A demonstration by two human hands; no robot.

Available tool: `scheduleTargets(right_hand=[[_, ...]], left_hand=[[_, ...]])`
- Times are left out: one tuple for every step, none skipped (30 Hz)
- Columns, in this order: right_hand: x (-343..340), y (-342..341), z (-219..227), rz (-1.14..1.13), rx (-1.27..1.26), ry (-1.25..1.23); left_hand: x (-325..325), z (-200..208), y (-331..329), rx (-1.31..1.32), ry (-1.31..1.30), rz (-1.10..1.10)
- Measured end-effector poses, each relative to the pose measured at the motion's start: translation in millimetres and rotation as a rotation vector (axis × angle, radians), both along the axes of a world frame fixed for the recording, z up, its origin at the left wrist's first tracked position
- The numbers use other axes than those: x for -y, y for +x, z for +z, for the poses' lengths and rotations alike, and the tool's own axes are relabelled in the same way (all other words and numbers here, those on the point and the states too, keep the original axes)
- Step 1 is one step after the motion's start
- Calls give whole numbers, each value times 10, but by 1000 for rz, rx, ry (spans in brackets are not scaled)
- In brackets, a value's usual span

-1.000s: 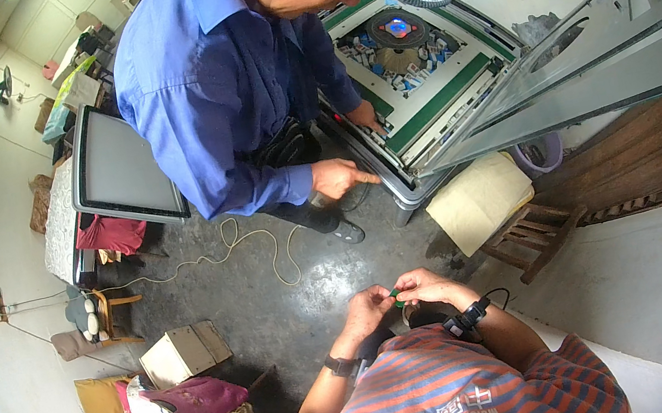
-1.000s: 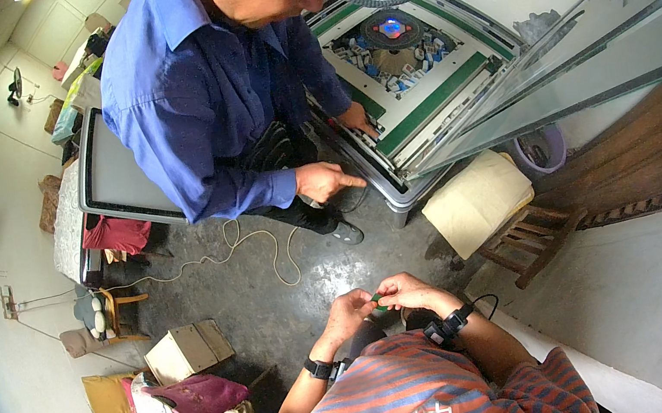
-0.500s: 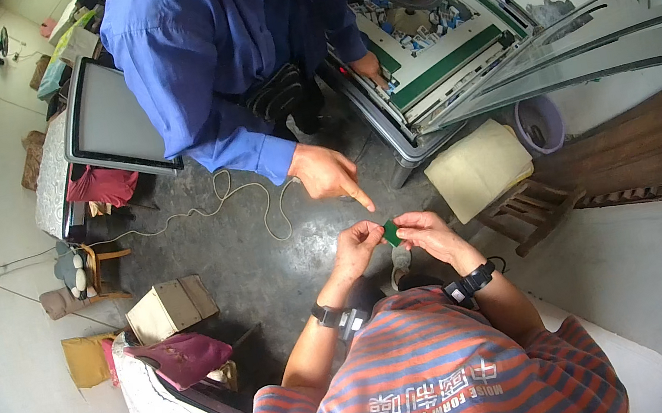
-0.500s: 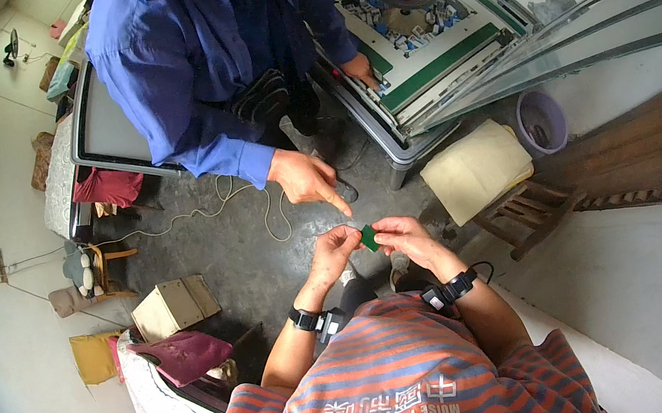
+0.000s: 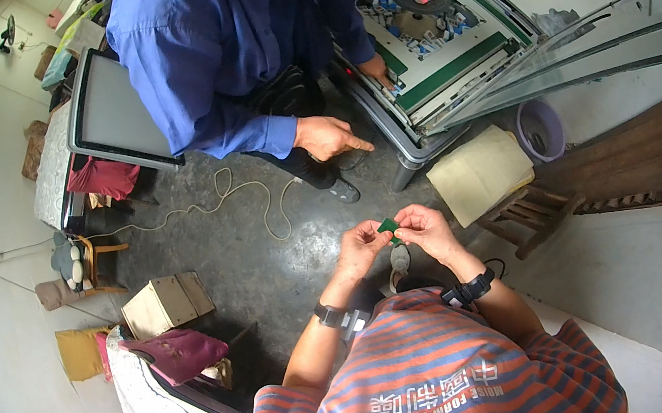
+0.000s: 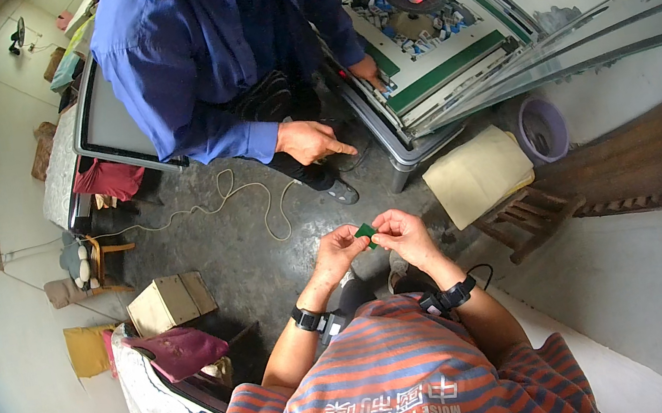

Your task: The person assists with repairing a mahjong table by fetching scissors from a drawer and then holding components while another person works on the internal mechanism.

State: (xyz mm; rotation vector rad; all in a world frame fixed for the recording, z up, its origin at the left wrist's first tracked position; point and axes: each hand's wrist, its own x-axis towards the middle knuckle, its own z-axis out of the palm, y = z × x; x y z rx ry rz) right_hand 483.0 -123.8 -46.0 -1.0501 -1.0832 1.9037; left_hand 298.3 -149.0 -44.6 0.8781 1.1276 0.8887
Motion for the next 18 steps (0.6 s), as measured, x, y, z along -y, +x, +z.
scheduleTargets(right_hand=[[-2, -8, 15, 2, -1, 1], [2, -15, 34, 11, 14, 2], [11, -24, 36, 20, 28, 1], [7, -32, 29, 19, 28, 0], [11, -46, 14, 16, 1, -3], [14, -62, -5, 13, -27, -8], [16, -83, 39, 14, -26, 0], [16, -106, 92, 20, -27, 16], [8, -125, 137, 26, -29, 32], [-6, -128, 123, 25, -28, 28], [-29, -130, 116, 23, -12, 11], [-63, -131, 118, 21, 4, -2], [-67, -124, 93, 21, 5, -4], [-84, -111, 62, 2, 9, -31], [-112, -97, 50, -16, 13, -54], [-110, -90, 44, -11, 11, -43], [-126, -82, 14, -13, 57, -36], [-134, -83, 8, -15, 102, -25]], left_hand=[[5, -17, -7, 5, -3, 8], [12, -39, -15, 9, -7, 15], [20, -68, -22, 8, -9, 16], [4, -91, -20, 2, -20, 26], [-7, -119, -20, -5, -33, 36], [-16, -153, -24, -5, -38, 35], [-27, -128, -31, -15, -39, 63], [-40, -104, -38, -25, -40, 91], [-55, -76, -40, -24, -32, 93], [-73, -83, -26, -18, -39, 112], [-98, -80, -17, -13, -43, 131], [-131, -65, -15, -12, -42, 131], [-133, -58, -15, -5, -32, 106], [-149, -45, -14, 1, -18, 81], [-157, -27, -6, 3, -12, 82], [-130, -6, -3, 19, 5, 66], [-158, -10, 1, 35, 31, 48], [-144, -13, 23, 34, 57, 53]])
